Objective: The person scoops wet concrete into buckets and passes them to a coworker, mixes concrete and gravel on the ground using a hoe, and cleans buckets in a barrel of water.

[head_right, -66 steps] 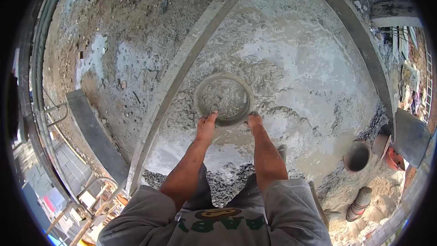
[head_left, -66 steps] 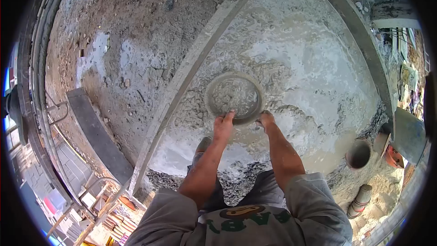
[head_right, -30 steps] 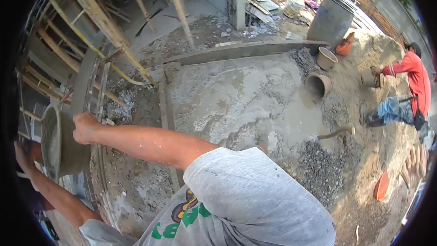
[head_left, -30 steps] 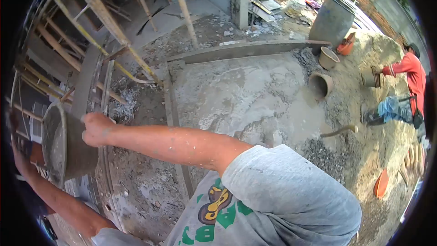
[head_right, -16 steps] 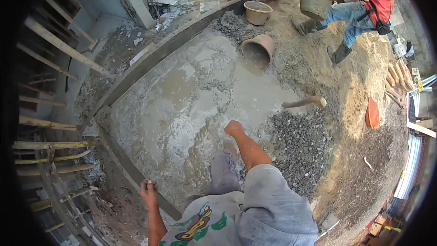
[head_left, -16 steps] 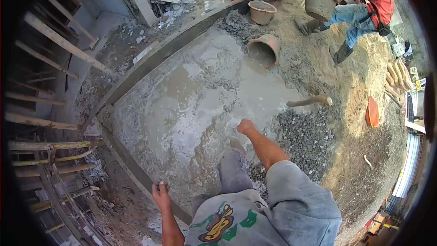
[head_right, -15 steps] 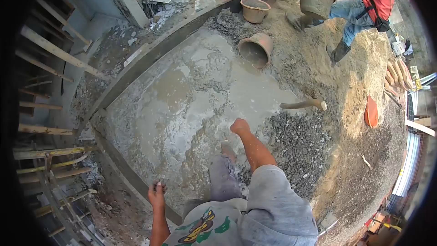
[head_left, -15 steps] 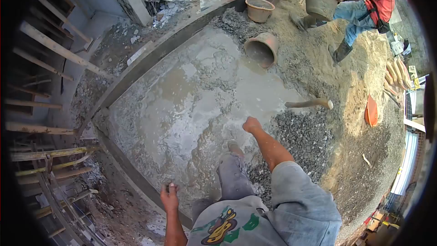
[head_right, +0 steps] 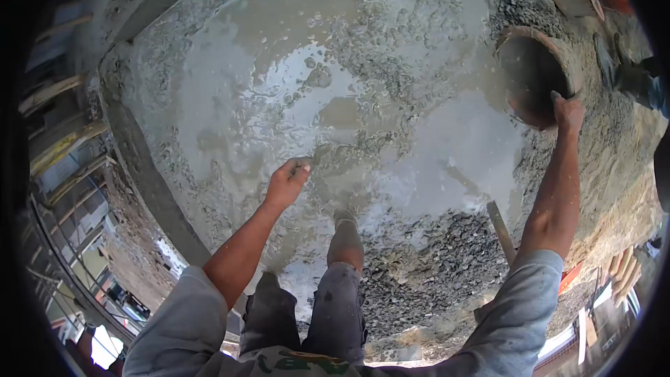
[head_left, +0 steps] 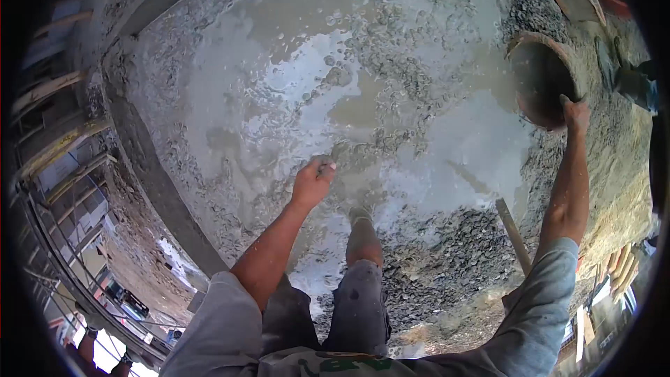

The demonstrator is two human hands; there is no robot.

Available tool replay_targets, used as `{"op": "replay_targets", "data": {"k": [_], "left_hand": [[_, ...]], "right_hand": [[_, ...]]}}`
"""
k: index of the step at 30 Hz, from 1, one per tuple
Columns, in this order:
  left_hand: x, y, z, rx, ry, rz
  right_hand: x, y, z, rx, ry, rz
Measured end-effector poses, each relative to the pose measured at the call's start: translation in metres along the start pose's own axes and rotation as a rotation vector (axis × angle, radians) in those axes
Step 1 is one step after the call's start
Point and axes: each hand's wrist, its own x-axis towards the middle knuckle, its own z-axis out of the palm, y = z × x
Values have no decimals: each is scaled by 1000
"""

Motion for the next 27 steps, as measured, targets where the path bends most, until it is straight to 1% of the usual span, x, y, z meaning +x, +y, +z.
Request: {"op": "replay_targets", "data": {"k": [1,2,3,4,5,6,7,8,9,11,12,13,14,15,16,17,18,19,20,21,22,23,24,25,26,27], "left_hand": [[10,5,11,-68,-1,-6],[18,12,22,-140,3,-15],[26,22,28,-94,-38,-11],[27,37,32,-123,-20,4],[29,47,38,-208,-23,36],[31,58,37,-189,-60,17],[31,70,36,-179,-63,10],[33,79,33,-169,-62,17],[35,83,36,-230,-25,57],[44,76,31,-339,28,106],[44,74,32,-400,32,108],[43,73,35,-464,27,120],[44,71,34,-544,-27,111],[45,63,28,-618,-71,101],[51,49,22,-662,-111,58],[58,35,15,-704,-150,12],[61,20,-13,-698,-101,-76],[61,-1,-52,-691,-49,-165],[62,-22,-83,-632,117,-238],[64,-44,-116,-566,283,-310],[66,-68,-150,-565,345,-336],[69,-94,-176,-567,404,-367],[81,-128,-190,-743,445,-335],[85,-163,-200,-918,489,-298],[76,-180,-216,-1090,478,-298],[67,-189,-240,-1261,462,-286]], "right_hand": [[9,13,24,-142,72,-3],[6,18,26,-141,58,15],[3,12,25,-208,-32,16],[-21,-5,3,-66,-106,34],[-9,20,22,-171,-332,74],[-54,-34,-44,77,-514,140],[-44,-3,-27,-106,-552,103],[-61,8,-33,-248,-300,127],[-73,25,-48,-132,-409,187],[-151,-45,-136,189,-261,338],[-176,-54,-153,525,-408,324],[-191,-54,-156,660,-494,363],[-220,-101,-178,691,-508,308],[-231,-119,-171,732,-595,231],[-243,-146,-159,739,-553,169],[-260,-207,-172,599,-532,211],[-269,-247,-165,579,-532,114],[-276,-281,-149,752,-600,9],[-286,-317,-126,838,-575,-38],[-305,-367,-123,926,-576,-213],[-324,-410,-108,1048,-543,-345],[-339,-445,-73,1025,-373,-580],[-371,-495,-86,969,-543,-449],[-394,-534,-69,909,-294,-677],[-419,-570,-48,842,-30,-892],[-446,-606,-30,880,-53,-897]]}}
